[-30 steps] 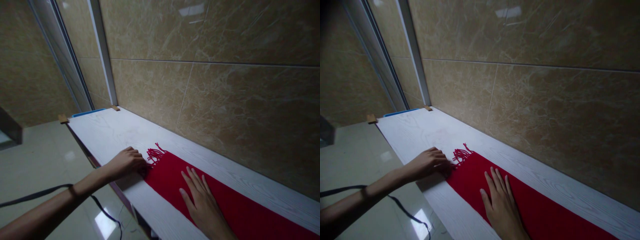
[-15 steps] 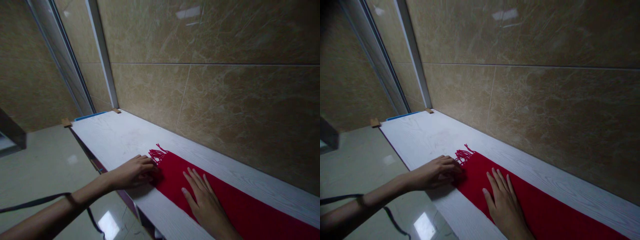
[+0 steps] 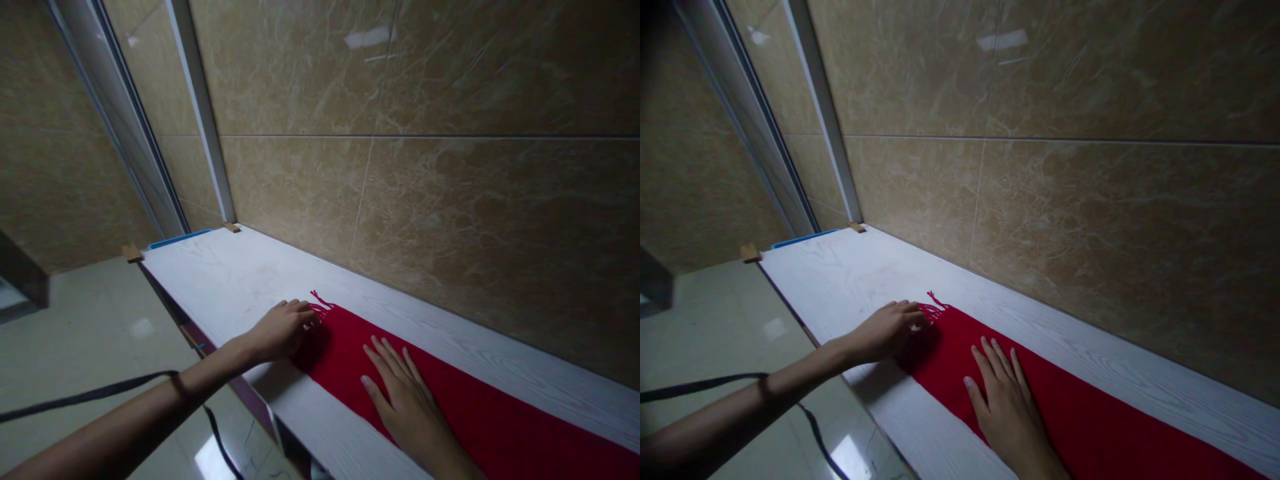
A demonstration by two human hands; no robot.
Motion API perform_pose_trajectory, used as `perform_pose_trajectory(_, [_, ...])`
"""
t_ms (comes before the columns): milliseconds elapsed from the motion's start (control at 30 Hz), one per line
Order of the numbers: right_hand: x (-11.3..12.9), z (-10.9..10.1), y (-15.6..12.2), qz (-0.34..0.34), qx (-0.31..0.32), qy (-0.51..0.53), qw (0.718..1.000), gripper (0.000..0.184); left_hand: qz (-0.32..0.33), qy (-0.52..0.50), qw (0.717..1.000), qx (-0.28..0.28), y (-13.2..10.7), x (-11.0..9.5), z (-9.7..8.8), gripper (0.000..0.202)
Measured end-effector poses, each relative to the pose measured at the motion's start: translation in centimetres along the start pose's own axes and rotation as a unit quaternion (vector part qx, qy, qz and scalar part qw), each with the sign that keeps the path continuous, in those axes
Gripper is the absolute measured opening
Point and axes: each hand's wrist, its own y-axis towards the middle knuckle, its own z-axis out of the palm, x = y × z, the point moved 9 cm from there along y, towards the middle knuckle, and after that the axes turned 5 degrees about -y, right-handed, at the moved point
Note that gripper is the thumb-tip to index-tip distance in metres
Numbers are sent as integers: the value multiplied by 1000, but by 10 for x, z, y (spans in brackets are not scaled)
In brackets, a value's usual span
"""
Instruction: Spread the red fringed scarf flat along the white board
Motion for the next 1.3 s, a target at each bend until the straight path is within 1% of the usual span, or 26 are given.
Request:
perform_pose_trajectory(33, [1, 0, 0, 0, 3, -2, 1000, 60, -9, 12, 1000, 8, 4, 2, 5, 38])
perform_pose_trajectory(100, [2, -1, -1, -2, 6, -3, 1000, 61, -56, 68, 996, 12, 7, 22, 5, 33])
perform_pose_trajectory(167, [2, -2, -2, -3, 7, -2, 1000, 61, -116, 128, 985, -7, 5, 49, -7, 32])
perform_pose_trajectory(233, [2, -3, -2, -2, 6, 1, 1000, 60, -147, 143, 978, -29, 0, 63, -21, 36])
perform_pose_trajectory(267, [2, -3, -2, -1, 6, 3, 1000, 60, -143, 129, 981, -35, -1, 63, -25, 39])
perform_pose_trajectory(333, [2, -2, -1, 0, 5, 8, 1000, 60, -93, 69, 993, -27, 0, 46, -21, 42])
perform_pose_trajectory(400, [2, -2, -1, 0, 3, 13, 1000, 59, -22, 4, 1000, -19, 2, 20, -10, 41])
perform_pose_trajectory(467, [2, -3, -1, -1, 1, 17, 1000, 59, 54, -41, 998, -15, 6, 0, 2, 40])
perform_pose_trajectory(500, [2, -4, -1, -1, -1, 20, 1000, 59, 90, -47, 995, -9, 7, -5, 8, 41])
perform_pose_trajectory(533, [2, -5, -2, -2, -3, 22, 1000, 58, 112, -40, 993, -1, 8, -3, 13, 41])
perform_pose_trajectory(567, [2, -6, -2, -2, -5, 26, 1000, 58, 112, -20, 994, 3, 10, 6, 16, 41])
perform_pose_trajectory(600, [2, -7, -3, -2, -7, 29, 1000, 58, 88, 10, 996, -1, 12, 22, 16, 40])
perform_pose_trajectory(633, [2, -8, -3, -1, -8, 32, 999, 58, 37, 44, 998, -19, 13, 43, 11, 38])
perform_pose_trajectory(667, [2, -8, -3, -1, -7, 34, 999, 58, -24, 74, 996, -50, 13, 66, 2, 35])
perform_pose_trajectory(700, [2, -8, -3, -1, -7, 36, 999, 58, -63, 91, 991, -71, 11, 82, -7, 35])
perform_pose_trajectory(733, [2, -8, -3, -1, -5, 37, 999, 58, -88, 101, 987, -86, 9, 91, -14, 37])
perform_pose_trajectory(767, [3, -8, -3, -2, -5, 38, 999, 57, -97, 103, 985, -96, 8, 94, -19, 40])
perform_pose_trajectory(800, [4, -8, -3, -3, -5, 40, 999, 57, -93, 98, 986, -100, 8, 91, -21, 42])
perform_pose_trajectory(867, [6, -10, -3, -6, -8, 45, 999, 57, -72, 76, 989, -107, 10, 70, -20, 47])
perform_pose_trajectory(933, [5, -17, -4, -7, -24, 50, 998, 57, -33, 36, 993, -110, 18, 37, -13, 49])
perform_pose_trajectory(1000, [-3, -28, -7, -3, -58, 51, 997, 57, 20, -8, 995, -101, 29, 0, -3, 47])
perform_pose_trajectory(1067, [-23, -40, -14, 14, -89, 41, 995, 57, 68, -41, 994, -74, 43, -34, 9, 46])
perform_pose_trajectory(1133, [-52, -44, -23, 48, -84, 23, 995, 57, 96, -56, 993, -32, 58, -59, 23, 48])
perform_pose_trajectory(1200, [-85, -42, -34, 91, -57, 4, 994, 59, 112, -60, 992, 7, 69, -75, 36, 54])
perform_pose_trajectory(1267, [-113, -38, -47, 123, -40, -9, 991, 61, 123, -61, 990, 35, 75, -83, 47, 57])
perform_pose_trajectory(1300, [-122, -36, -52, 132, -36, -13, 991, 62, 128, -61, 989, 45, 75, -84, 51, 58])
